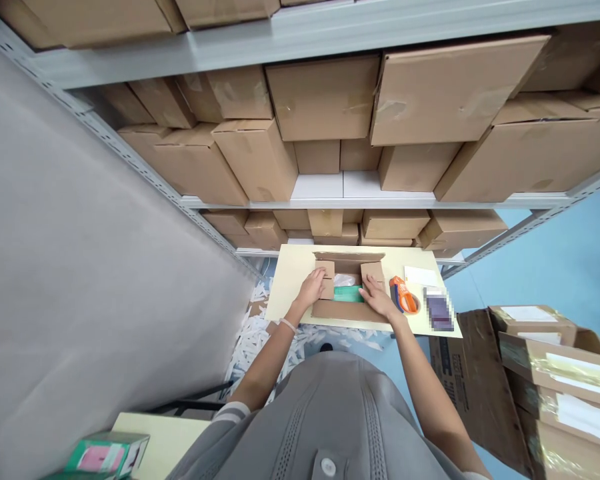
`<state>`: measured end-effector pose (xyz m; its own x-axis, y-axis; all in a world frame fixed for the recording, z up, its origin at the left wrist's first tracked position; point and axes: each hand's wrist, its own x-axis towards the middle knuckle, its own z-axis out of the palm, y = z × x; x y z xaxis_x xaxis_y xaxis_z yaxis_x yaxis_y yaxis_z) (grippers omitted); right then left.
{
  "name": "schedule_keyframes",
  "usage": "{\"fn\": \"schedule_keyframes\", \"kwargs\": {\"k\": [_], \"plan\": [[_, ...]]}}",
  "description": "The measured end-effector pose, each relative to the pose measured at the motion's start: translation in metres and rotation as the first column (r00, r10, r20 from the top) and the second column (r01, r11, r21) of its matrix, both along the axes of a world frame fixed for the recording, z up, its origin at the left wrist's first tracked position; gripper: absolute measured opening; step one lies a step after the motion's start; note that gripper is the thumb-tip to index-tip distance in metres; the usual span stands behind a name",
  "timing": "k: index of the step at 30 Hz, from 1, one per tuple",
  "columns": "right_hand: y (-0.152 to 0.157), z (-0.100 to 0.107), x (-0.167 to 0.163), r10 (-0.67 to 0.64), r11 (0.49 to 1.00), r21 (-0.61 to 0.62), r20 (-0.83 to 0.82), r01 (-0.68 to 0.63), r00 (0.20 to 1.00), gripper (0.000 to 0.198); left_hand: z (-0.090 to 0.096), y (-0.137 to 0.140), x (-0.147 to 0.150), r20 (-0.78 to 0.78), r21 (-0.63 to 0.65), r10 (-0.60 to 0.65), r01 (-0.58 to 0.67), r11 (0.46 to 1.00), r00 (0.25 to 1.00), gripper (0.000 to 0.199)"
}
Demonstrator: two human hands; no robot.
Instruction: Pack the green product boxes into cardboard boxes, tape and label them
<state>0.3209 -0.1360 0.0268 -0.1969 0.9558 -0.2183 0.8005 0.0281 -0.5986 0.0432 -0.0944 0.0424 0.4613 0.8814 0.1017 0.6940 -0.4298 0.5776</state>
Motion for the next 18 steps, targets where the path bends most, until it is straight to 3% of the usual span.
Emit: {"fn": "schedule_keyframes", "kwargs": {"k": [4,6,11,15,18], "plan": [[-0.008,0.010,0.025,0.069,0.997,0.034,-0.036,-0.068,0.997,0.058,0.007,-0.005,-0.016,-0.049,0.007,-0.087,0.088,0.996,0.995,0.030],[-0.015,0.013,0.039,0.091,0.995,0.038,-0.006,-0.091,0.996,0.054,0.011,-0.009,-0.030,-0.108,-0.001,-0.160,0.161,0.987,0.981,0.040],[-0.036,0.014,0.061,0.147,0.987,0.047,0.098,-0.152,0.984,0.076,0.014,-0.024,-0.054,-0.264,-0.104,-0.272,0.253,0.962,0.926,0.074],[-0.040,0.009,0.068,0.213,0.975,0.052,0.050,-0.216,0.976,0.067,0.009,-0.032,-0.052,-0.268,-0.198,-0.287,0.239,0.951,0.920,0.082],[-0.036,0.006,0.067,0.201,0.979,0.034,-0.058,-0.199,0.978,0.058,0.006,-0.035,-0.045,-0.206,-0.245,-0.239,0.187,0.952,0.949,0.073]]}}
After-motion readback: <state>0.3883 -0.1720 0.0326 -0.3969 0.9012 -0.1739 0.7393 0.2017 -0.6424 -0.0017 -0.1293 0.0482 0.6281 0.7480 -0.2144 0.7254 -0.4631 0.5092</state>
